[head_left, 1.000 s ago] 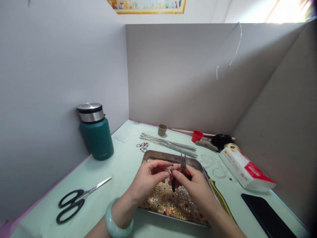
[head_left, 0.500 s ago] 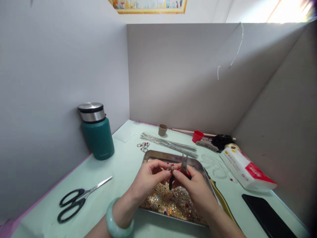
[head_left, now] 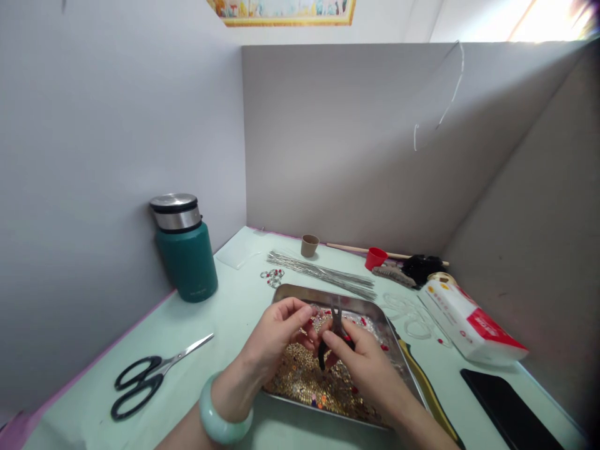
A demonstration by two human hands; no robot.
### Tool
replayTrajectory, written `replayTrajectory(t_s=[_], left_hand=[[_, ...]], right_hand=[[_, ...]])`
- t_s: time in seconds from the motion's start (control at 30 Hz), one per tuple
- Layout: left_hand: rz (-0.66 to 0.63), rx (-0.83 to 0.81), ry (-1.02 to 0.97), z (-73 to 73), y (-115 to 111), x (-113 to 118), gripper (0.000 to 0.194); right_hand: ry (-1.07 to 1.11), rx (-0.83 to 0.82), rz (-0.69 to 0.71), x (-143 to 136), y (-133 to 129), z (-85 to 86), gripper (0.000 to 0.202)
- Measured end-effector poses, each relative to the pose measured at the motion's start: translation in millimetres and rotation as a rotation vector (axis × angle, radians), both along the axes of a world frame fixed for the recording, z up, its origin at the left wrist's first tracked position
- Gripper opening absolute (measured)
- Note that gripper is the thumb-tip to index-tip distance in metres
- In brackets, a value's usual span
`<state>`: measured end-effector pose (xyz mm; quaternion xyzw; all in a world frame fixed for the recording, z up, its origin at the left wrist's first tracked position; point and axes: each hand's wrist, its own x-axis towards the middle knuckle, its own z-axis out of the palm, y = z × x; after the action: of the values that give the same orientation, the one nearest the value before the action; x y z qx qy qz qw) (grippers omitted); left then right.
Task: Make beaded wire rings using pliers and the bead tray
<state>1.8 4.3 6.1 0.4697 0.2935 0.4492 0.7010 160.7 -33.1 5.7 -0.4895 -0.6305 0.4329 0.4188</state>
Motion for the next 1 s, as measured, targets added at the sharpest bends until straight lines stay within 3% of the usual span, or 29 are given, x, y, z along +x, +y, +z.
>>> replayTrajectory(t_s=[0.17, 0.43, 0.63, 0.8, 1.0], left_hand=[[0.045, 0.022, -0.008, -0.7, 1, 0, 0.019], [0.081, 0.041, 0.042, 0.2, 1, -1, 0.027], [0.045, 0.013, -0.016, 1.5, 1, 1, 0.031], [0.022, -0.009, -0.049, 2.3, 1, 1, 0.034], [0.041, -0.031, -0.052, -0.4, 2, 1, 0.039]], right_hand=[[-0.133, 0.098, -0.029, 0, -4, 6.4, 0.019], [-0.045, -0.072, 0.068, -4, -6, 8.3, 0.02], [0.022, -0.049, 0.009, -1, -4, 2.5, 0.028], [0.153, -0.202, 0.109, -3, -5, -1.1, 0.027], [0.113, -0.162, 0.136, -3, -5, -4.5, 0.029]])
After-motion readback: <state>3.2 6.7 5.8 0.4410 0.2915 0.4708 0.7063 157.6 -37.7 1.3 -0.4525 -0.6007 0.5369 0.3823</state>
